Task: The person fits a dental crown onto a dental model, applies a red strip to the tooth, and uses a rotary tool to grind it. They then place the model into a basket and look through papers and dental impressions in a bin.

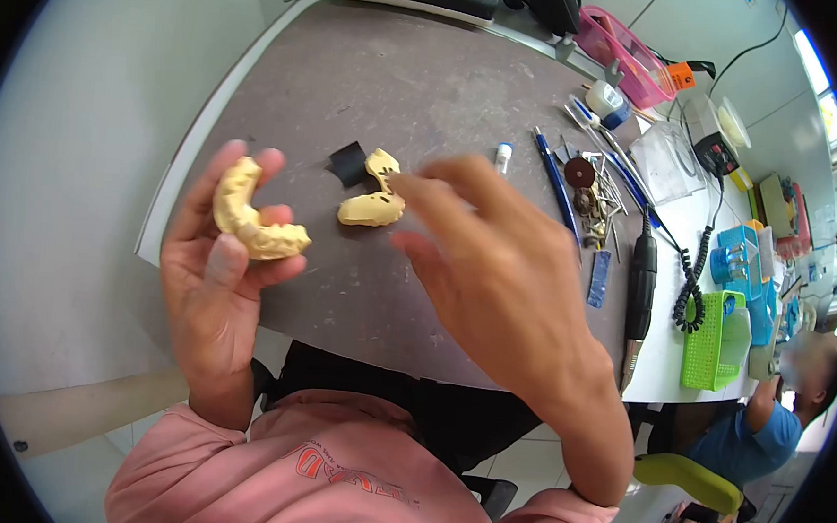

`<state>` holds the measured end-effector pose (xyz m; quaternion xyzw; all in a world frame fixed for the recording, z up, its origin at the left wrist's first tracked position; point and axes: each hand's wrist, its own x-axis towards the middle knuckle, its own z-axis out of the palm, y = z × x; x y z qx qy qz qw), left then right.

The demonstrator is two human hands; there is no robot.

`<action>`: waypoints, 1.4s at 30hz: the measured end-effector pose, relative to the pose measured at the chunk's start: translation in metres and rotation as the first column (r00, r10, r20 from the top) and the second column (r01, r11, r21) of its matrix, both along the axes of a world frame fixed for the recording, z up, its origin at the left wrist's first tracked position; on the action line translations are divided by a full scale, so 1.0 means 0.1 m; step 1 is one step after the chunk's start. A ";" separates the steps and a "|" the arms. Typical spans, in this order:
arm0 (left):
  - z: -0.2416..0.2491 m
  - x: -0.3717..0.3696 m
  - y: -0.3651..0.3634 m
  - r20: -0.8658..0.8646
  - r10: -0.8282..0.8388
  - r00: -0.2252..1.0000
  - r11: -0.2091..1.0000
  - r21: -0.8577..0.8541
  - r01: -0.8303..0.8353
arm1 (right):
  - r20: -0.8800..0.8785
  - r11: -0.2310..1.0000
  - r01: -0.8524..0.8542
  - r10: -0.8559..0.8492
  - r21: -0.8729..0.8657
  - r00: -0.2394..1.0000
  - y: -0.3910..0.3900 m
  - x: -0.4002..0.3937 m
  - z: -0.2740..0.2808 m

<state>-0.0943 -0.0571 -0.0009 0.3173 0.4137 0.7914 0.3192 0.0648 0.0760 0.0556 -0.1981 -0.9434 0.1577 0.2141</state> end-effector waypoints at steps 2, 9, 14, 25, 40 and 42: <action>0.00 0.00 0.00 0.022 -0.043 0.999 0.999 -0.005 0.043 | 0.036 0.989 -0.110 0.107 0.100 0.994 0.07 -0.11 -0.12; 0.11 -0.02 0.02 0.078 -0.252 0.965 0.966 -0.032 0.255 | 0.125 0.916 -0.251 0.222 0.314 0.967 0.11 -0.14 -0.16; 0.24 -0.03 0.08 -0.007 -0.373 0.928 0.917 -0.153 0.368 | -0.054 0.935 -0.035 0.058 0.353 0.997 0.02 0.23 -0.05; 0.43 0.08 0.61 0.062 -0.717 0.695 0.627 -0.381 0.680 | -0.107 0.953 0.283 -0.272 0.110 0.956 -0.10 0.85 -0.10; 0.19 0.21 0.96 -0.013 -0.788 0.615 0.569 -0.396 0.721 | 0.008 0.654 0.254 -0.355 -0.712 0.935 0.17 0.61 0.01; 0.17 0.22 0.95 -0.048 -0.785 0.618 0.584 -0.393 0.711 | 0.057 0.679 0.292 -0.346 -0.674 0.937 0.17 0.59 0.00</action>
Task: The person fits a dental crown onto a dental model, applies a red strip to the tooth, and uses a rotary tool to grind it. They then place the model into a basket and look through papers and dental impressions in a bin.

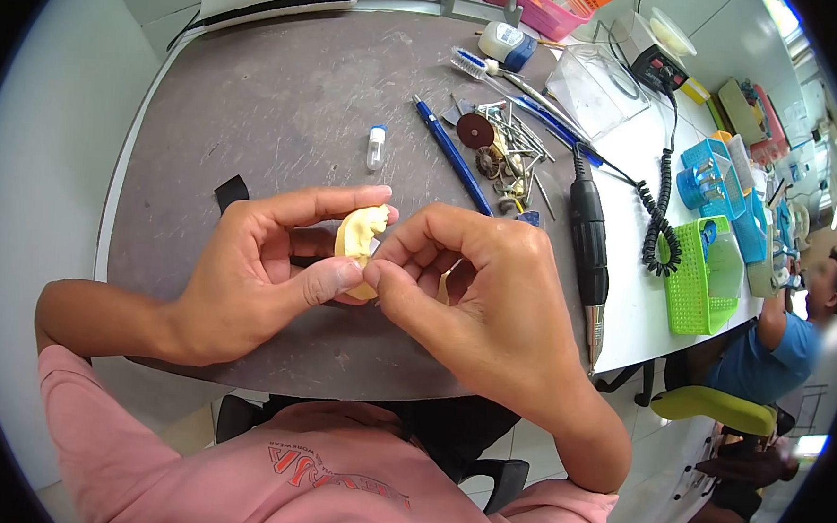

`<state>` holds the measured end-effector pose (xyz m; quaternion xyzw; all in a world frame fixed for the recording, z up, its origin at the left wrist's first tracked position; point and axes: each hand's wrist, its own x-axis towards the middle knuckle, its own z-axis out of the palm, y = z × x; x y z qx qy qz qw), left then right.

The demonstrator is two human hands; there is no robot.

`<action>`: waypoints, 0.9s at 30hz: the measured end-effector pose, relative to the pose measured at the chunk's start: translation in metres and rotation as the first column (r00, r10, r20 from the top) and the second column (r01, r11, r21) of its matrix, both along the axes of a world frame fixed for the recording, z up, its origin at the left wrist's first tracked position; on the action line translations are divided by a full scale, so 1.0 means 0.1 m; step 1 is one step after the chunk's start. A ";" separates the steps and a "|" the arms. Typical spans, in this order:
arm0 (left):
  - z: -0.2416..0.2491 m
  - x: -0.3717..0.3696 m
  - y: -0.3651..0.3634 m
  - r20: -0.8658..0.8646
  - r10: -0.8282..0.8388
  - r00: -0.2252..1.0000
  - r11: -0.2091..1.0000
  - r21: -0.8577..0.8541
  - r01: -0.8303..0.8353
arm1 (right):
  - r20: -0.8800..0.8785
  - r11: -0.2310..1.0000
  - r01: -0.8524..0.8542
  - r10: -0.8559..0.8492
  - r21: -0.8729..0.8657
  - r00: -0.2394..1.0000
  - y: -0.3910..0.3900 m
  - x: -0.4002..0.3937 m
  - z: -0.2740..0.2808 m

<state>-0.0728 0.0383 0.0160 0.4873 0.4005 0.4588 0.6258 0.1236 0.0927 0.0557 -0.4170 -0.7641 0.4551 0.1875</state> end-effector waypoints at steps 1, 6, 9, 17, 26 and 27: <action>0.00 0.01 0.00 -0.035 0.008 0.999 1.000 0.025 -0.007 | -0.001 1.000 0.004 -0.004 -0.002 1.000 -0.02 -0.02 -0.04; -0.01 0.01 -0.01 -0.076 -0.006 0.997 0.999 0.054 0.010 | -0.236 0.960 0.230 -0.190 0.158 0.953 -0.07 -0.02 -0.19; 0.02 0.00 -0.02 -0.012 -0.020 1.000 1.000 -0.010 0.019 | -0.032 0.878 0.196 -0.202 0.436 0.979 0.02 0.25 -0.15; -0.02 -0.10 0.00 0.077 -0.073 0.994 0.997 -0.008 0.074 | 0.521 0.736 -0.583 0.367 0.345 0.771 -0.04 0.48 0.08; 0.00 -0.12 0.00 0.235 -0.099 0.967 0.986 -0.105 0.127 | 0.155 0.803 -0.159 0.084 0.574 0.984 -0.06 0.46 0.00; 0.00 -0.12 0.00 0.238 -0.099 0.966 0.986 -0.106 0.127 | 0.157 0.804 -0.160 0.084 0.573 0.984 -0.07 0.44 -0.07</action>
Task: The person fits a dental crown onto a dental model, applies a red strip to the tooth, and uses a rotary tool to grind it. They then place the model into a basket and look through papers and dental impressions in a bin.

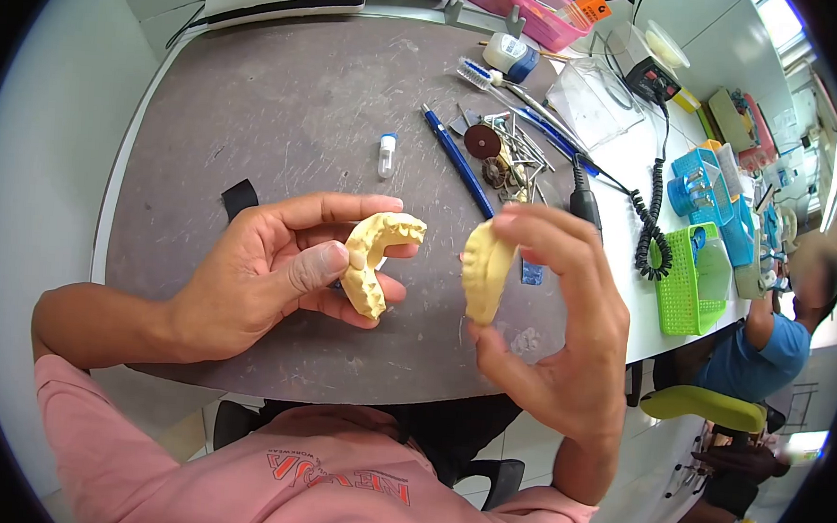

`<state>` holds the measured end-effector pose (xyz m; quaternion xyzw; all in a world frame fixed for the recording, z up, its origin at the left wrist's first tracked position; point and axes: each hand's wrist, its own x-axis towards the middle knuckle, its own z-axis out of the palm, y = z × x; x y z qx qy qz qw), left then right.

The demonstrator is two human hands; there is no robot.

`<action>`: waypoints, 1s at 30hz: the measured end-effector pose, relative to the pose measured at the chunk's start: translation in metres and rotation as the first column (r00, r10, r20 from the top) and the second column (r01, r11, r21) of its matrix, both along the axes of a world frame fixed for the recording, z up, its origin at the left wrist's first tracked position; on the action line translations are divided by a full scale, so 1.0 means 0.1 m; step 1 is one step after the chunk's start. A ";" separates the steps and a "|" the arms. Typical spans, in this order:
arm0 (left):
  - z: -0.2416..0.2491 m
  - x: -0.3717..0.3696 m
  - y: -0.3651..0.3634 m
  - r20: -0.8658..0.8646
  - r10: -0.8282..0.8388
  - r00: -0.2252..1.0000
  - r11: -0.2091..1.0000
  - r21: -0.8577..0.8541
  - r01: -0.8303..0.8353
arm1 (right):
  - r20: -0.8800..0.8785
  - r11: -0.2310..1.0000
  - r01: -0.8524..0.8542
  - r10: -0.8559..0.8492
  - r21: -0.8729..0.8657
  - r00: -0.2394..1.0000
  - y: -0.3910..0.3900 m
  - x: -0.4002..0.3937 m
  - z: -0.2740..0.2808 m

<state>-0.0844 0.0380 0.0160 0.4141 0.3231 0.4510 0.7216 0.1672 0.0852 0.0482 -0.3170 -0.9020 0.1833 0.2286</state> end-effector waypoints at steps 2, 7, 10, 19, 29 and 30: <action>0.02 0.01 0.00 -0.028 0.017 0.999 1.000 0.017 -0.017 | -0.376 0.992 0.128 -0.123 -0.011 0.918 -0.05 -0.13 -0.15; 0.01 0.02 0.00 -0.016 0.029 0.999 0.999 0.044 -0.029 | -0.446 0.999 0.052 -0.051 -0.011 0.893 -0.10 -0.33 -0.33; 0.00 0.01 0.00 0.012 0.034 0.999 0.998 0.043 -0.034 | -0.423 0.999 0.011 -0.025 -0.035 0.906 -0.13 -0.35 -0.37; 0.00 0.01 0.00 0.038 0.031 0.999 0.999 0.022 -0.032 | -0.426 0.998 0.021 -0.041 -0.052 0.904 -0.16 -0.37 -0.36; 0.01 0.00 -0.01 -0.031 0.043 0.999 0.999 0.017 -0.043 | -0.418 0.999 0.004 -0.022 -0.044 0.908 -0.16 -0.34 -0.39; 0.02 0.00 -0.01 -0.032 0.043 0.999 0.999 0.018 -0.042 | -0.419 0.999 0.004 -0.022 -0.043 0.908 -0.18 -0.35 -0.37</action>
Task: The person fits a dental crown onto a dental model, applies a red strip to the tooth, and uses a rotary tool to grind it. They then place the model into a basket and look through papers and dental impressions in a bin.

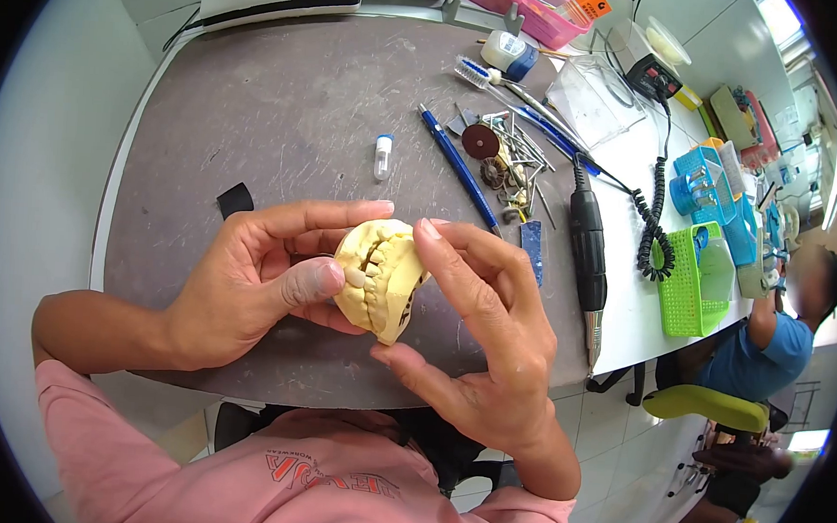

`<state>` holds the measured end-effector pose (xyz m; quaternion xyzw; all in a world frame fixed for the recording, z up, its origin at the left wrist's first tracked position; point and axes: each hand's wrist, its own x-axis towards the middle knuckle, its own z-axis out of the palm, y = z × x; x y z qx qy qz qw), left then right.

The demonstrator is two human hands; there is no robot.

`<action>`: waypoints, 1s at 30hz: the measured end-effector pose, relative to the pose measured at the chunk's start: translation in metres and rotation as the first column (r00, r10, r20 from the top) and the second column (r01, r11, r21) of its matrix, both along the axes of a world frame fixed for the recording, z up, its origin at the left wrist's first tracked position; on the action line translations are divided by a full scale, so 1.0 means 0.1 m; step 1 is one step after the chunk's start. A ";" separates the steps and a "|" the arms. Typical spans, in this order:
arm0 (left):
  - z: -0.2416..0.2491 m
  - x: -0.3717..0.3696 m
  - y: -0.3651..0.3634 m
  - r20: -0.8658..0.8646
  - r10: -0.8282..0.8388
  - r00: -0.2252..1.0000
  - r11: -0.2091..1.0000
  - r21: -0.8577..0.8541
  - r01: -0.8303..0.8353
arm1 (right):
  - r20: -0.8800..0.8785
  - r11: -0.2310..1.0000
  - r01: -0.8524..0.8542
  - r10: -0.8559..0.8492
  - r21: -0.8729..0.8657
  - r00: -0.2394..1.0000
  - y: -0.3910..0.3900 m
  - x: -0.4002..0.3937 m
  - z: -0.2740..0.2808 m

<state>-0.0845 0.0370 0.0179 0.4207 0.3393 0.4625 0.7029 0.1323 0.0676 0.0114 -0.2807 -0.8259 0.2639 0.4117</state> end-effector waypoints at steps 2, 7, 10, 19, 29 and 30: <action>0.01 -0.01 0.00 0.000 -0.007 1.000 0.999 -0.034 0.007 | 0.006 1.000 0.000 0.000 0.010 1.000 -0.03 -0.01 0.04; 0.00 0.00 -0.01 0.022 0.003 1.000 1.000 0.010 -0.003 | 0.003 0.998 0.018 -0.018 0.053 1.000 -0.02 0.02 0.01; -0.01 -0.02 -0.02 -0.025 -0.014 1.000 0.998 0.066 0.015 | -0.101 0.997 0.056 -0.051 0.054 0.994 -0.04 -0.01 -0.06; -0.02 0.03 -0.03 -0.064 0.012 0.998 0.986 0.166 -0.001 | -0.012 0.950 0.124 -0.126 0.285 0.992 -0.07 0.00 0.05; -0.02 0.02 -0.01 -0.099 -0.031 0.995 0.985 0.165 0.047 | 0.042 0.922 0.164 -0.191 0.351 0.981 -0.11 -0.01 0.04; -0.01 0.03 -0.01 -0.105 -0.032 0.994 0.986 0.162 0.049 | 0.036 0.923 0.168 -0.192 0.347 0.981 -0.12 -0.01 0.04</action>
